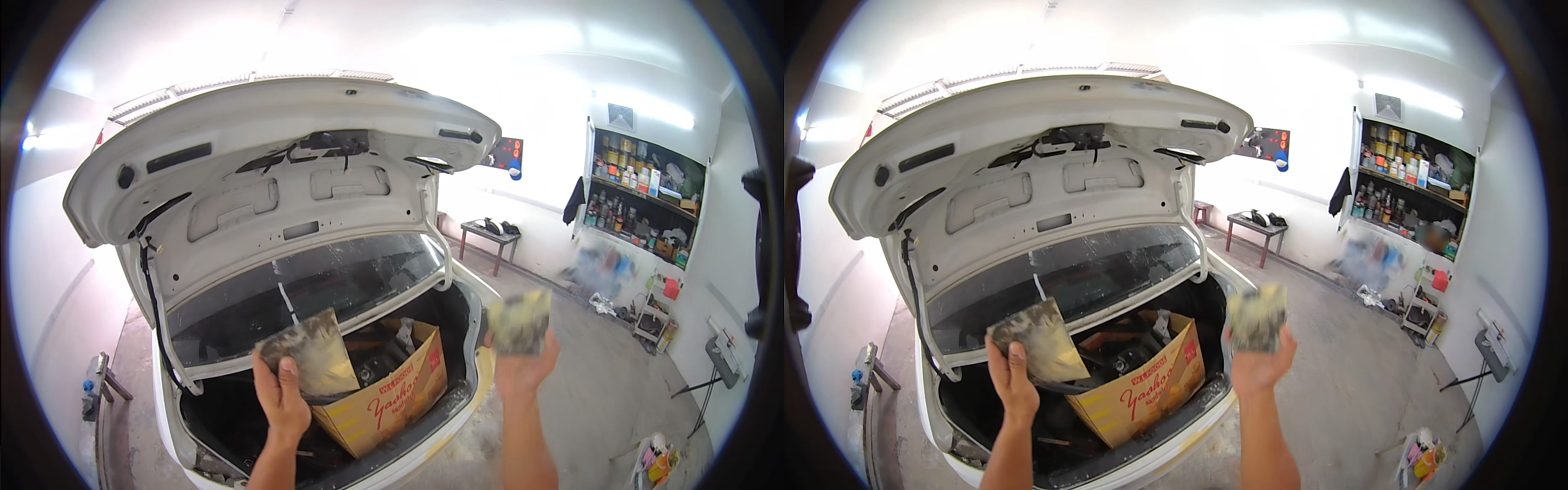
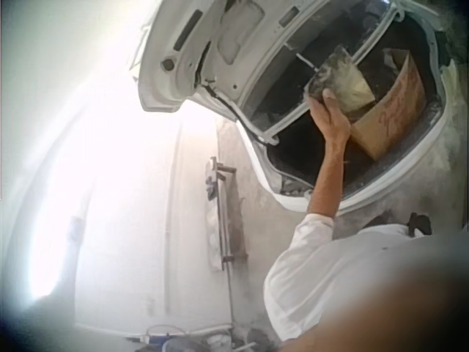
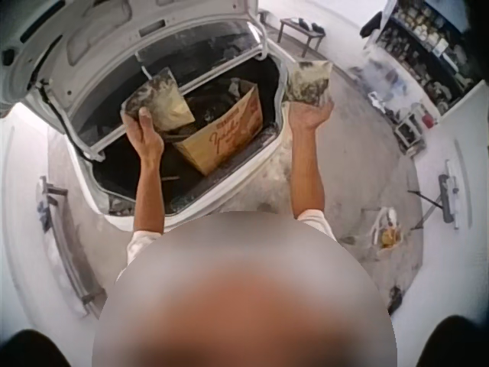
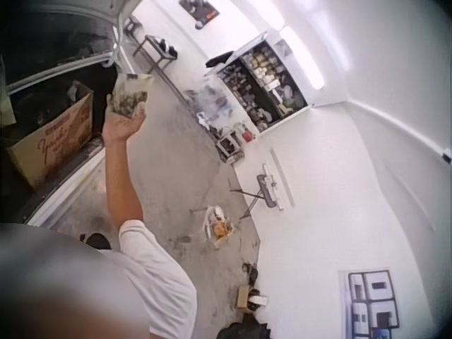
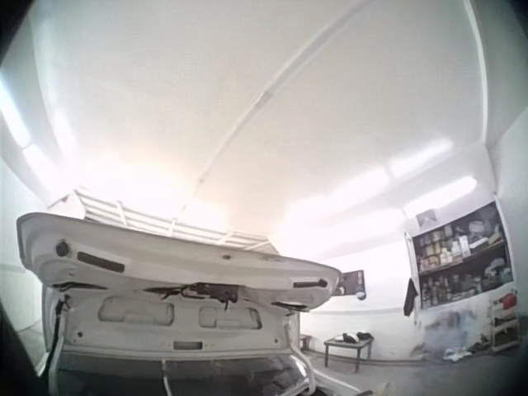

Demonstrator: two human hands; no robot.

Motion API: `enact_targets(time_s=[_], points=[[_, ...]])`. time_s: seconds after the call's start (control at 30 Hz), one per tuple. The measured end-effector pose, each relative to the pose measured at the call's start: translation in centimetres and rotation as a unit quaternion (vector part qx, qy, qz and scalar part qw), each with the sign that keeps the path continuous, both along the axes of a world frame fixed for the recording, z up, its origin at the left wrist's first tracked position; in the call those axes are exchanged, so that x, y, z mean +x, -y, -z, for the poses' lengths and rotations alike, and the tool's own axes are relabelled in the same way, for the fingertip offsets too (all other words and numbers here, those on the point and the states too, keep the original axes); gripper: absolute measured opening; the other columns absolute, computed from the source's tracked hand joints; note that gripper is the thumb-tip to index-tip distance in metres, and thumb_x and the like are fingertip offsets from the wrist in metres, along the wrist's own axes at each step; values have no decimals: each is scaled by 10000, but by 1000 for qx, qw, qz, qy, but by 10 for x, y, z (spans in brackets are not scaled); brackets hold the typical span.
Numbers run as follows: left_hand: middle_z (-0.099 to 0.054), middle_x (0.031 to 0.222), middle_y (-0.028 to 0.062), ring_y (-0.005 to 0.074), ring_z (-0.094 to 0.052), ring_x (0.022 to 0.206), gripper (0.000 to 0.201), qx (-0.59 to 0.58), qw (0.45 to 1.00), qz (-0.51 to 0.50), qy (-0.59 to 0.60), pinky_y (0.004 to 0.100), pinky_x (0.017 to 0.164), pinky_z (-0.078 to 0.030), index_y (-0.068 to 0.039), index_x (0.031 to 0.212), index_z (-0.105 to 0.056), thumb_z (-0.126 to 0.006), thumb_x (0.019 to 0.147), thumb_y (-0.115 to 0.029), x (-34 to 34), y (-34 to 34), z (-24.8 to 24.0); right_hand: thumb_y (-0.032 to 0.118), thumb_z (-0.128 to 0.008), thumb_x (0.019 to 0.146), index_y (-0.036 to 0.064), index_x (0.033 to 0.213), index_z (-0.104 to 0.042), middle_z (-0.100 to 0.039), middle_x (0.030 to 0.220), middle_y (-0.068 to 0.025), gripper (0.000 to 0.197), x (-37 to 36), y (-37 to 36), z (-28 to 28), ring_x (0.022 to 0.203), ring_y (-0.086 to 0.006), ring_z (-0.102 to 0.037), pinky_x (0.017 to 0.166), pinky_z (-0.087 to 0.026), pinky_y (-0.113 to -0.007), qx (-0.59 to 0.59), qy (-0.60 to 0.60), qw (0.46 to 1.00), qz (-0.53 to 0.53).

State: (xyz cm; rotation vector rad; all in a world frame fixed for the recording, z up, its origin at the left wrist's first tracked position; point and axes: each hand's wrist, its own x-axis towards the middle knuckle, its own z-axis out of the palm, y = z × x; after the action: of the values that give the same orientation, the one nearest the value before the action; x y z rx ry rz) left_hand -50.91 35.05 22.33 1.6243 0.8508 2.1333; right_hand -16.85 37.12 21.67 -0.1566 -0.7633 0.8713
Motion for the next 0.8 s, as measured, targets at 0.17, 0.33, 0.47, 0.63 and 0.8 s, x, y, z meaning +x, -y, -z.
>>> enact_targets(time_s=[0.17,0.33,0.47,0.63,0.8], points=[[-573,1332,128,206,-522,1212,480,46,979,-164,-111,337,1077,-384,67,1439,-446,-498,1106,-273,-16,-18,-81,307,-692,851,118,1320,-678,-608,1367,-107,505,-13,-125,-171,1275,-312,-537,1090,-406,-447,149,372,759,513],[-584,1388,150,211,-537,1251,550,141,947,-242,-158,340,1117,-379,41,1535,-416,-506,1097,-279,-35,-36,-202,403,-714,846,243,1298,-699,-560,1411,-81,480,-58,-201,-259,1336,-335,-469,1049,-352,-633,125,454,670,574],[-608,1361,167,219,-542,1278,602,108,912,-316,-240,304,1122,-367,55,1520,-444,-529,1077,-344,-38,-54,-298,443,-712,838,249,1299,-696,-546,1426,-77,501,-71,-237,-272,1356,-332,-449,1012,-325,-702,114,451,656,595],[-547,1465,257,331,-514,1368,674,115,893,-341,-270,350,1174,-332,84,1509,-439,-548,1056,-403,-3,-84,-329,451,-710,842,246,1291,-692,-547,1415,-82,494,-69,-256,-275,1350,-340,-456,999,-329,-707,136,426,666,597],[-556,1421,322,417,-481,1404,653,115,766,-442,-453,472,1241,-282,94,1481,-445,-551,1048,-383,48,-117,-309,442,-733,838,246,1295,-674,-534,1410,-77,501,-70,-265,-275,1334,-359,-465,956,-344,-711,151,410,669,601]])
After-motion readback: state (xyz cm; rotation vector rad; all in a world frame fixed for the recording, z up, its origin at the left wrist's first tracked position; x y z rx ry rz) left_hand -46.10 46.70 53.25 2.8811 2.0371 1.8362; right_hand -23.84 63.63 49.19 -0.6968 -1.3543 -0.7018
